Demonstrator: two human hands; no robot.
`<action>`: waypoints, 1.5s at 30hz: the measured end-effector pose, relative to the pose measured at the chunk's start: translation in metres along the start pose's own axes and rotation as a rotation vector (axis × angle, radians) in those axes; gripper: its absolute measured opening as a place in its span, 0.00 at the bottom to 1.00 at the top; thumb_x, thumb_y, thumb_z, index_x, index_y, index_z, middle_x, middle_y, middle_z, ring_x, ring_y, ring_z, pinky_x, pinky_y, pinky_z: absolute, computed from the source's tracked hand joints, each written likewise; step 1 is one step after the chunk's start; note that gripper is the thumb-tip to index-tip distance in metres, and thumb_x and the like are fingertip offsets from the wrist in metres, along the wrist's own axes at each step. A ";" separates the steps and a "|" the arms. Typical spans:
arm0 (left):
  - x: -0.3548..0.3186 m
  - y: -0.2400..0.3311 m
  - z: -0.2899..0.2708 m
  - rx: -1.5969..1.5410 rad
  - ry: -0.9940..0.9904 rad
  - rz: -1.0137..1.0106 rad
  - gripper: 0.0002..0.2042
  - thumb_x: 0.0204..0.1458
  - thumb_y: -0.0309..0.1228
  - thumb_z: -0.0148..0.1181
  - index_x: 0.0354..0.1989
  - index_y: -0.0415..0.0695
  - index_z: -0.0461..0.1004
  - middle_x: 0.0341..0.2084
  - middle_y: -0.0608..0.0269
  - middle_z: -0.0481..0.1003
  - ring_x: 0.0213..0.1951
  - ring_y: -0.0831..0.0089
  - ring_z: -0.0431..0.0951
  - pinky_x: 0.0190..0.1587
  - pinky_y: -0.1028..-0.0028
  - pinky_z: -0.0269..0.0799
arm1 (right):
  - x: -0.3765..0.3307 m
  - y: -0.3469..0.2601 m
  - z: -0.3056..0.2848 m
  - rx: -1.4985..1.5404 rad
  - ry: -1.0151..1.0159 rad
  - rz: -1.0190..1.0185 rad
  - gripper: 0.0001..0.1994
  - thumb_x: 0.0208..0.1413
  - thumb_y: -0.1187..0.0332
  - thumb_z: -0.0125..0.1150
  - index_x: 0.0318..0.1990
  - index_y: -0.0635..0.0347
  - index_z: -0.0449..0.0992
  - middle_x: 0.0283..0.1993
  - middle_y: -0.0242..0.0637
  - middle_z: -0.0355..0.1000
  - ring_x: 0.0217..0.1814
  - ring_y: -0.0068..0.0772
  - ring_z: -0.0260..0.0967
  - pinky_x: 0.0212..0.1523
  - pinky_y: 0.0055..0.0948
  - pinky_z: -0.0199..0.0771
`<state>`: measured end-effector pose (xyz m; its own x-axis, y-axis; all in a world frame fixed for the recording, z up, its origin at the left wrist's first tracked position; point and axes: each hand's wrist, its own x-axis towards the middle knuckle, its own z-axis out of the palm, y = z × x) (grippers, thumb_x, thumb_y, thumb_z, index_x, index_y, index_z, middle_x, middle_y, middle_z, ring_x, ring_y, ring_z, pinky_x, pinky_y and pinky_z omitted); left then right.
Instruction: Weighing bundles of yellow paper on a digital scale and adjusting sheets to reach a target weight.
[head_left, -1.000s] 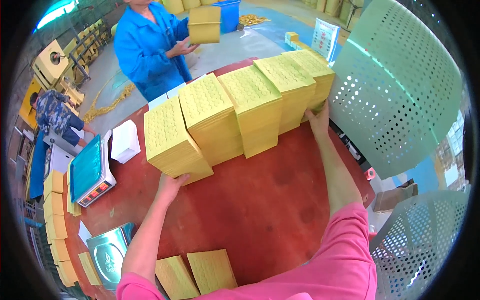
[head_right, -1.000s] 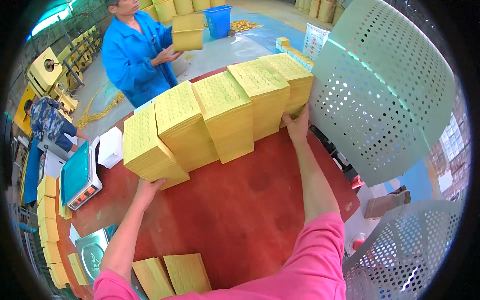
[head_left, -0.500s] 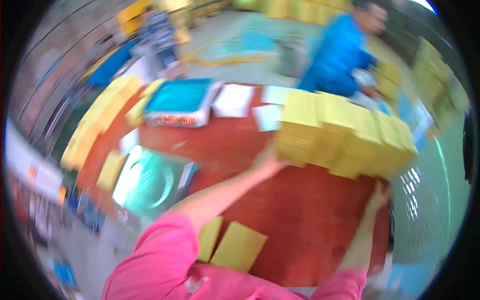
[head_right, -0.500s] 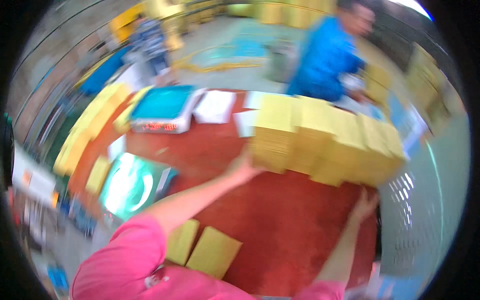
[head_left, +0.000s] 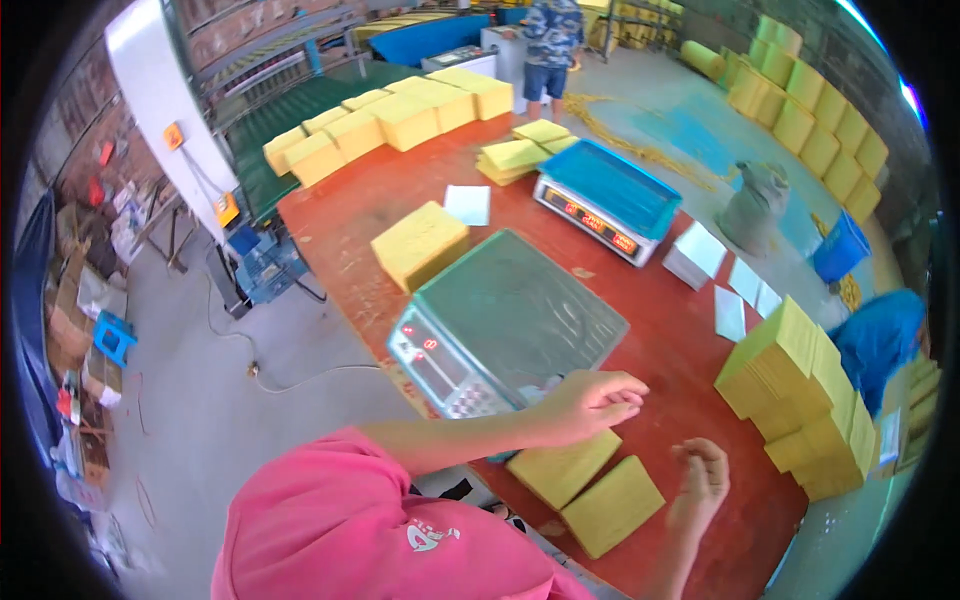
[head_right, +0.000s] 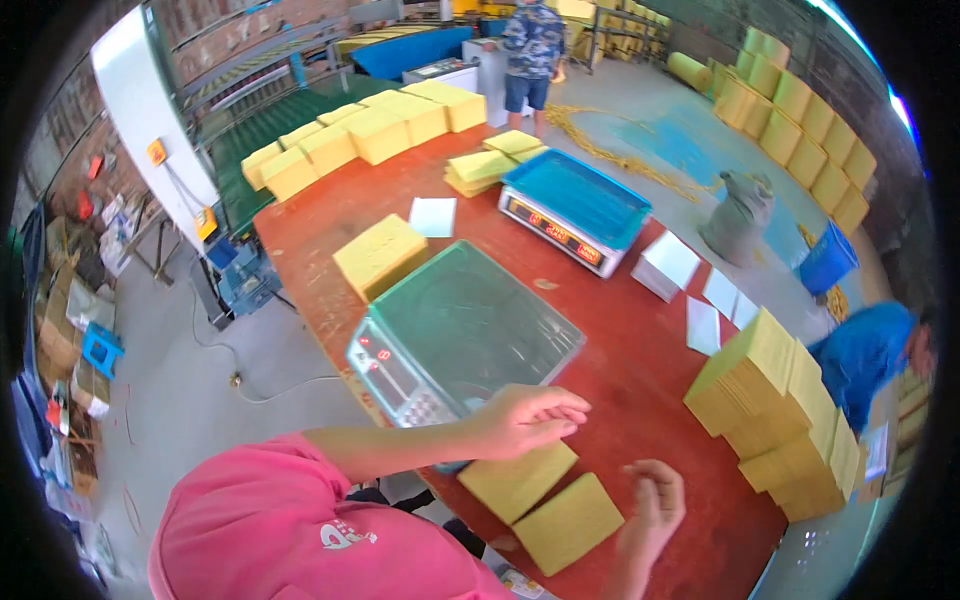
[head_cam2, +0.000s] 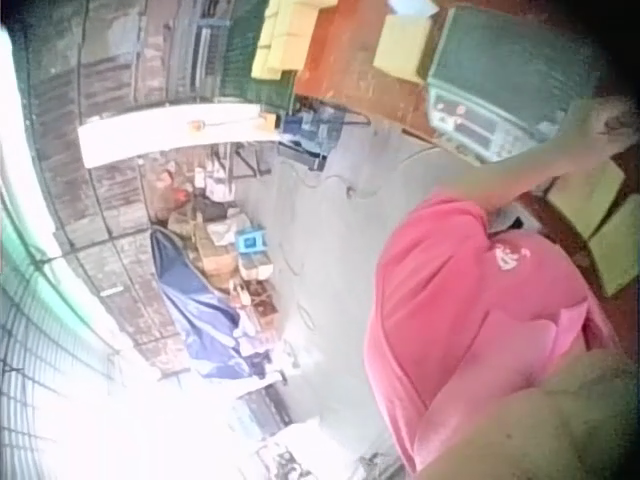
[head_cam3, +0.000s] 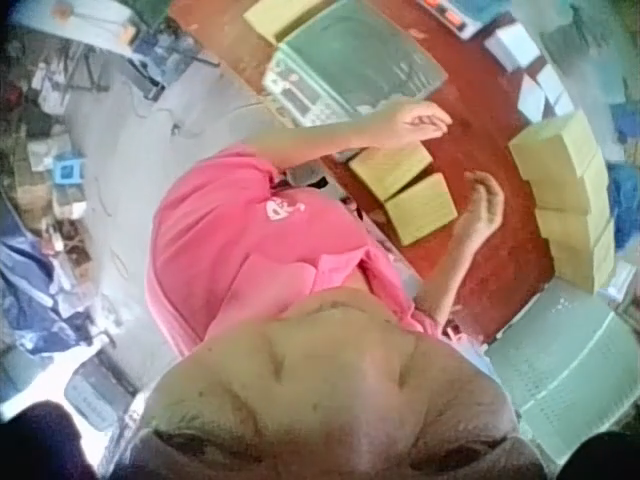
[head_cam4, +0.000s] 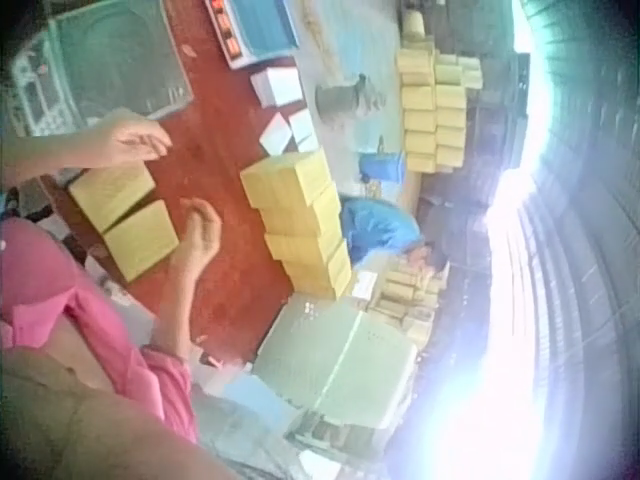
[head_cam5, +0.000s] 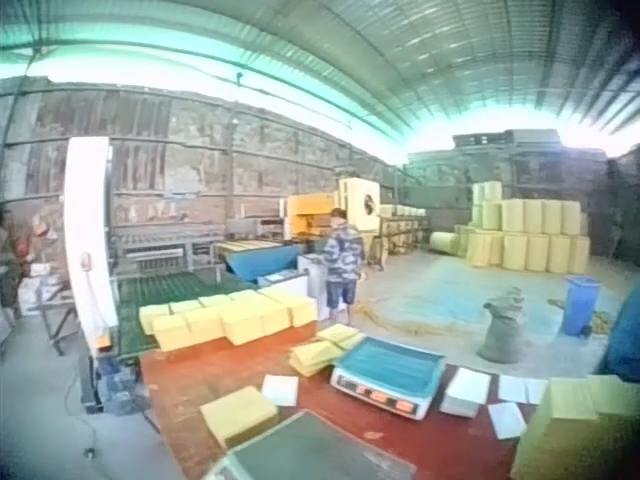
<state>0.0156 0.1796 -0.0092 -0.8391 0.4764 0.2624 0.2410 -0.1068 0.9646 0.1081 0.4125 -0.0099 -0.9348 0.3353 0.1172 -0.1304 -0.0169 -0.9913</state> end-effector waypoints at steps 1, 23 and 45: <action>-0.018 0.012 -0.029 0.024 0.023 -0.044 0.14 0.60 0.28 0.58 0.52 0.36 0.72 0.43 0.52 0.79 0.46 0.71 0.80 0.47 0.74 0.76 | -0.009 0.000 0.038 0.013 -0.068 0.010 0.09 0.56 0.82 0.50 0.41 0.66 0.75 0.39 0.37 0.75 0.42 0.29 0.75 0.48 0.28 0.75; -0.189 0.022 -0.541 0.374 0.451 -0.168 0.12 0.60 0.27 0.58 0.49 0.34 0.73 0.41 0.57 0.79 0.45 0.75 0.79 0.49 0.74 0.75 | -0.052 0.090 0.614 0.497 -0.609 0.513 0.08 0.63 0.79 0.50 0.45 0.66 0.76 0.41 0.39 0.77 0.44 0.32 0.76 0.48 0.30 0.77; 0.245 -0.114 -0.889 1.246 0.180 0.073 0.21 0.52 0.43 0.60 0.46 0.37 0.74 0.46 0.48 0.74 0.52 0.53 0.73 0.54 0.58 0.70 | 0.123 0.115 0.818 0.288 -0.328 0.418 0.09 0.62 0.77 0.50 0.44 0.65 0.77 0.42 0.37 0.76 0.44 0.29 0.75 0.48 0.32 0.76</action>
<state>-0.6514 -0.4675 -0.0327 -0.8354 0.3682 0.4081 0.5025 0.8126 0.2953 -0.2921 -0.3189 -0.0605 -0.9732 -0.0619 -0.2213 0.2287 -0.3542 -0.9068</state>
